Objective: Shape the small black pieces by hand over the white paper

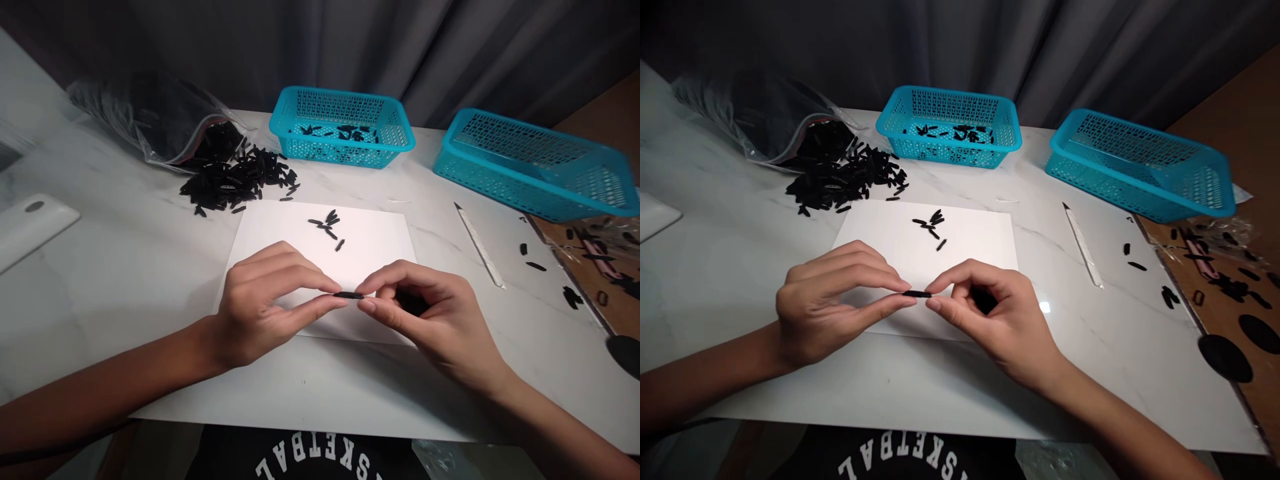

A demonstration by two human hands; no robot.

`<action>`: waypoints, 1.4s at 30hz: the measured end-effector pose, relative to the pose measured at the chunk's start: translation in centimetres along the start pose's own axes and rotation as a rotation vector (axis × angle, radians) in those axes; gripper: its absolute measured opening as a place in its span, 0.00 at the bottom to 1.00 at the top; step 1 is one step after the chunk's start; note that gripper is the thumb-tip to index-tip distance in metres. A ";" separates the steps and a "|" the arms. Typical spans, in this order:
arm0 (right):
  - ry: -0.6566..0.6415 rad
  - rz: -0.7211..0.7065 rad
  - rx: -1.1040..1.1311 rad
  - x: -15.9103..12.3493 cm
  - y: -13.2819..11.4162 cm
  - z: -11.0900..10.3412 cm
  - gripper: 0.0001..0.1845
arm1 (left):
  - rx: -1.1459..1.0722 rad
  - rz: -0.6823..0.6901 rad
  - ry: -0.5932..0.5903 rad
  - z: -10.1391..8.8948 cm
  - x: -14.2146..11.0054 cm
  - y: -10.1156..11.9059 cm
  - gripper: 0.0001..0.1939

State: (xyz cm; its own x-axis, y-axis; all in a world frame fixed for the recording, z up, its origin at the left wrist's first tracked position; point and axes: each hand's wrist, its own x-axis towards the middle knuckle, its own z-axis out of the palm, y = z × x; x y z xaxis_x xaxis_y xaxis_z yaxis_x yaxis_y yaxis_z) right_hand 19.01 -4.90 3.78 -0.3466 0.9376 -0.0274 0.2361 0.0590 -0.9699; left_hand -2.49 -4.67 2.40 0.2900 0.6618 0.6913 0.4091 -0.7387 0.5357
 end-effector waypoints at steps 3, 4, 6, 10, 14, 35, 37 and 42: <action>-0.009 -0.006 0.003 0.0 0.0 0.0 0.02 | -0.002 -0.004 0.000 -0.1 -0.1 0.0 0.07; -0.009 -0.006 0.000 0.0 0.1 -0.1 0.02 | -0.005 -0.008 -0.003 -0.1 -0.1 0.0 0.07; -0.011 -0.006 -0.002 0.0 0.1 0.0 0.02 | -0.012 -0.007 -0.004 -0.1 -0.1 0.1 0.07; -0.017 -0.005 -0.003 0.0 0.0 0.0 0.02 | -0.014 0.010 -0.003 -0.2 -0.1 0.0 0.07; -0.021 -0.004 0.004 0.1 -0.1 0.0 0.03 | -0.007 0.009 -0.005 -0.2 0.0 0.0 0.07; -0.035 -0.019 -0.009 0.0 0.1 0.0 0.01 | 0.016 0.089 -0.011 -0.1 -0.1 -0.1 0.08; -0.036 -0.027 -0.015 0.0 0.1 0.0 0.02 | 0.018 0.084 -0.008 -0.1 -0.2 -0.1 0.08; -0.017 -0.072 -0.046 -0.1 0.3 0.0 0.02 | 0.009 0.096 -0.022 -0.2 -0.2 -0.1 0.05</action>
State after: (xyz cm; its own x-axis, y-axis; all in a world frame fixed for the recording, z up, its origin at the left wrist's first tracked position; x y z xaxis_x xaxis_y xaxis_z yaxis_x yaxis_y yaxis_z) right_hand 19.07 -5.00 3.52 -0.3797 0.9243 0.0380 0.2512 0.1425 -0.9574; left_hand -2.72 -4.75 2.30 0.3472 0.5905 0.7285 0.3858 -0.7980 0.4630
